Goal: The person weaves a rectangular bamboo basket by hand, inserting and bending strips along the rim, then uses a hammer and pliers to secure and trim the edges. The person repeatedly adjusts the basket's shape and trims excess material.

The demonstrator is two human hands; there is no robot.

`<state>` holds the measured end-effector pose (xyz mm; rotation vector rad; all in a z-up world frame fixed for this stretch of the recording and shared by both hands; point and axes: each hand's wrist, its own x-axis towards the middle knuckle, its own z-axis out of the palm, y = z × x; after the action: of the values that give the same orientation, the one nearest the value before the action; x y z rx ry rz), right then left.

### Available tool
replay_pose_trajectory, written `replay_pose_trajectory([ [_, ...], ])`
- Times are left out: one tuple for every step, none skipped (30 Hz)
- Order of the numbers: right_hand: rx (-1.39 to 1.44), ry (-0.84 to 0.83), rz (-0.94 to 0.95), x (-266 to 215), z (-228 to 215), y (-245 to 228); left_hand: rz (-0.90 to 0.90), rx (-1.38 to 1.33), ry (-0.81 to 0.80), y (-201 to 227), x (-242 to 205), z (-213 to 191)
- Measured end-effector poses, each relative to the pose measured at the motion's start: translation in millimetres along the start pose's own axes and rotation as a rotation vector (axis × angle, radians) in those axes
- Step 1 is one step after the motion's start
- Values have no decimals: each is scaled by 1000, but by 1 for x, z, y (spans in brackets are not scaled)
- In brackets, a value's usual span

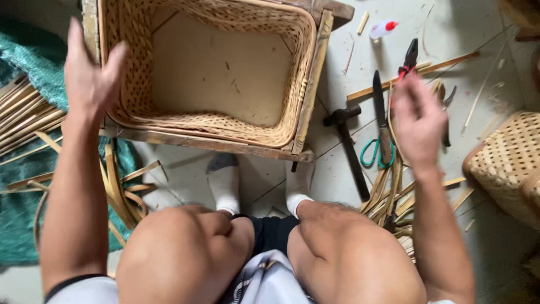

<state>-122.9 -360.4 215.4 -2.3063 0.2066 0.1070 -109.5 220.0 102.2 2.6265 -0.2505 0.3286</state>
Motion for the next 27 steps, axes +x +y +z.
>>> replay_pose_trajectory([
  [121,-21,-70,-18,10,10,-65,-59,6,6,-14,-9],
  [126,-79,-45,-33,26,19,-279,-92,-42,16,-33,-11],
  [131,-137,-21,-48,50,23,-492,-128,-91,21,-44,-12],
  [205,-163,-114,-50,81,24,-502,-77,-91,21,-47,-10],
  [281,-187,-206,-51,105,21,-510,-25,-92,17,-45,-7],
  [236,-186,-171,-52,115,19,-531,33,-74,18,-51,-8],
  [190,-184,-137,-53,125,13,-511,23,-41,29,-64,-6],
  [150,-170,-107,-49,136,3,-478,16,-3,38,-68,-7],
  [184,-237,-5,-40,133,-5,-570,24,2,48,-72,-10],
  [205,-321,104,-30,117,-9,-677,25,-4,67,-80,-9],
  [122,-348,173,-17,109,-16,-794,-74,-24,80,-81,-12],
  [32,-368,242,-10,102,-27,-905,-183,-46,92,-84,-17],
  [-53,-212,-162,-10,97,-38,-703,-142,52,109,-91,-23],
  [-133,-36,-564,-8,94,-50,-482,-107,140,122,-91,-27],
  [-103,-71,-578,-13,101,-62,-235,20,120,130,-91,-35],
  [-82,-113,-575,-23,103,-70,9,132,84,140,-95,-41],
  [-18,-236,-684,-35,115,-77,104,118,-23,147,-96,-38],
  [53,-353,-801,-48,135,-86,203,108,-120,152,-97,-34],
  [-45,-434,-886,-59,151,-94,303,98,-215,154,-99,-32],
  [-141,-511,-974,-63,165,-99,309,82,-210,152,-100,-29],
  [-159,-532,-973,-62,173,-100,316,67,-205,149,-99,-23],
  [-173,-562,-965,-63,182,-100,315,49,-211,146,-102,-21],
  [-186,-593,-957,-65,189,-99,296,31,-201,142,-106,-20],
  [-192,-602,-947,-69,193,-96,278,12,-193,141,-109,-16],
  [-199,-611,-937,-72,193,-93,259,-6,-184,141,-112,-15],
  [-208,-610,-935,-70,194,-90,258,-24,-189,139,-111,-14],
  [-193,-605,-937,-69,195,-89,257,-42,-194,137,-110,-14],
])
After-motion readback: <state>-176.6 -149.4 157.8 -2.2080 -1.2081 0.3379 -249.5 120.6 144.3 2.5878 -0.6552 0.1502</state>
